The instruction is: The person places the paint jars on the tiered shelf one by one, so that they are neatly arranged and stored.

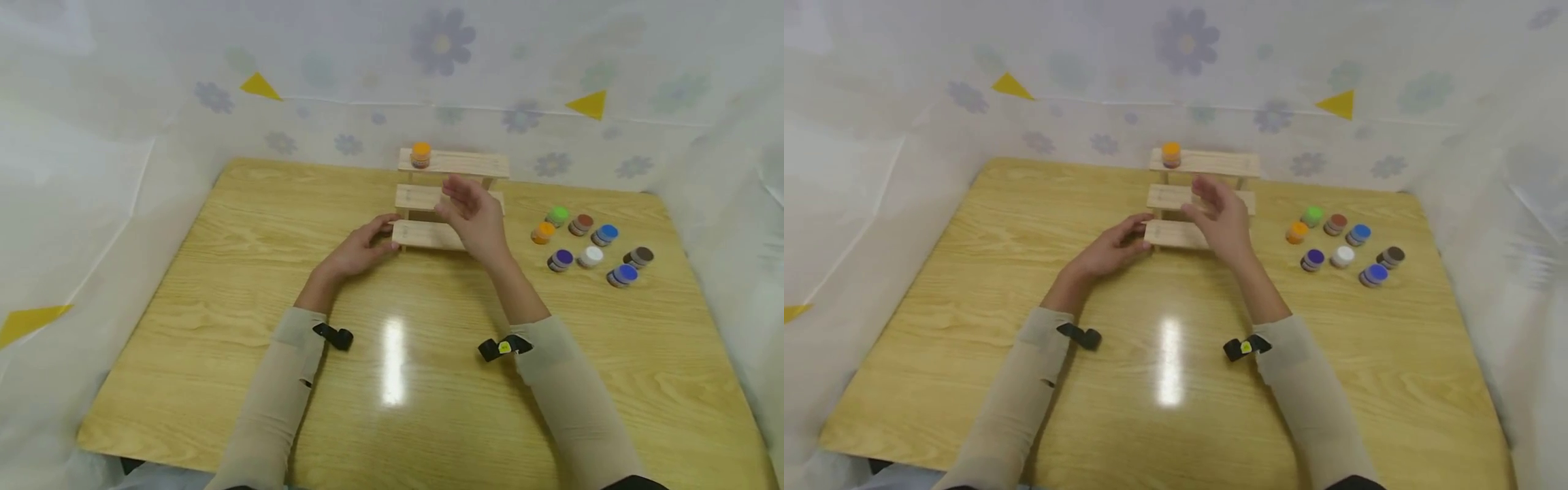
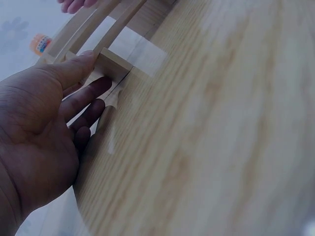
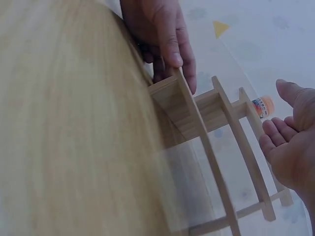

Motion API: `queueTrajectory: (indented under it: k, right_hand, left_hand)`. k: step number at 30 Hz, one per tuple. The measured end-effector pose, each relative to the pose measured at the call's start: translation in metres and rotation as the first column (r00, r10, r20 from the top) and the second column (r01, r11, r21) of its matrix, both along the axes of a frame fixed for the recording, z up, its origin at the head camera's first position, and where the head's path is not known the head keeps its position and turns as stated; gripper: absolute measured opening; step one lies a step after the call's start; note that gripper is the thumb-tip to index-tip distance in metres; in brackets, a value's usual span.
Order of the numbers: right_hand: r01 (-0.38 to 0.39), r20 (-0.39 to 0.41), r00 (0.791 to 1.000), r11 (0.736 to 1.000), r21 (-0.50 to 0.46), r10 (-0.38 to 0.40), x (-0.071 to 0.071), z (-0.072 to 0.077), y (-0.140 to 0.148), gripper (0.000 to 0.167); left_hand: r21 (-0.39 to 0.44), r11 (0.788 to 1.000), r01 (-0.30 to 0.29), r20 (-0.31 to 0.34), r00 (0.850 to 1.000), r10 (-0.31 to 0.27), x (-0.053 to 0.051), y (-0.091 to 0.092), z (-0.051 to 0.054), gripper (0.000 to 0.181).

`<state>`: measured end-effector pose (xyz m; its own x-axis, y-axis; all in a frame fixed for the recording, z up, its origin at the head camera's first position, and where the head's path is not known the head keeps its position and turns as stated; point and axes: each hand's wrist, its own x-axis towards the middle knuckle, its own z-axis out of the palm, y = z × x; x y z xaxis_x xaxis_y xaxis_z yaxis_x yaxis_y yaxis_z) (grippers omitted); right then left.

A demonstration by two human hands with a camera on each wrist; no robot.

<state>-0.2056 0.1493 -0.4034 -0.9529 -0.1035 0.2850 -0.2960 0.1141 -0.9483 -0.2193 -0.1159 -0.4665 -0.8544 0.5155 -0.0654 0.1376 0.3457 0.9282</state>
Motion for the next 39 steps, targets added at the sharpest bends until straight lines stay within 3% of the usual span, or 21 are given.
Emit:
queueTrajectory:
  k: [7, 16, 24, 30, 35, 39]
  right_hand:
    - [-0.006, -0.013, 1.0, 1.0, 0.002, 0.006, 0.03, -0.018, 0.017, 0.047]
    - [-0.009, -0.02, 1.0, 0.998, 0.06, 0.01, 0.073, -0.036, 0.049, 0.047]
    - [0.083, 0.051, 0.995, 0.997, -0.001, -0.083, 0.106, -0.049, 0.092, 0.042]
    - [0.233, 0.174, 0.962, 0.963, -0.135, -0.209, 0.129, -0.058, 0.118, 0.043]
    - [0.334, 0.194, 0.934, 0.925, -0.181, -0.3, 0.135, -0.061, 0.137, 0.045]
    - [0.454, 0.192, 0.886, 0.874, -0.175, -0.422, 0.143, -0.06, 0.156, 0.042]
  left_hand:
    - [-0.014, 1.0, 0.009, -0.026, 1.0, -0.009, -0.001, -0.001, 0.0, 0.06]
    - [-0.001, 1.0, 0.014, -0.014, 1.0, -0.014, 0.0, 0.0, 0.0, 0.06]
    - [-0.031, 1.0, 0.002, -0.014, 1.0, -0.003, 0.003, -0.001, 0.001, 0.062]
    - [-0.048, 0.999, 0.022, -0.009, 1.0, -0.023, 0.0, -0.005, 0.003, 0.062]
    - [-0.043, 0.999, 0.008, -0.023, 1.0, -0.009, -0.003, -0.01, 0.004, 0.06]
    - [-0.033, 0.999, 0.015, -0.014, 1.0, -0.015, -0.002, -0.012, 0.003, 0.06]
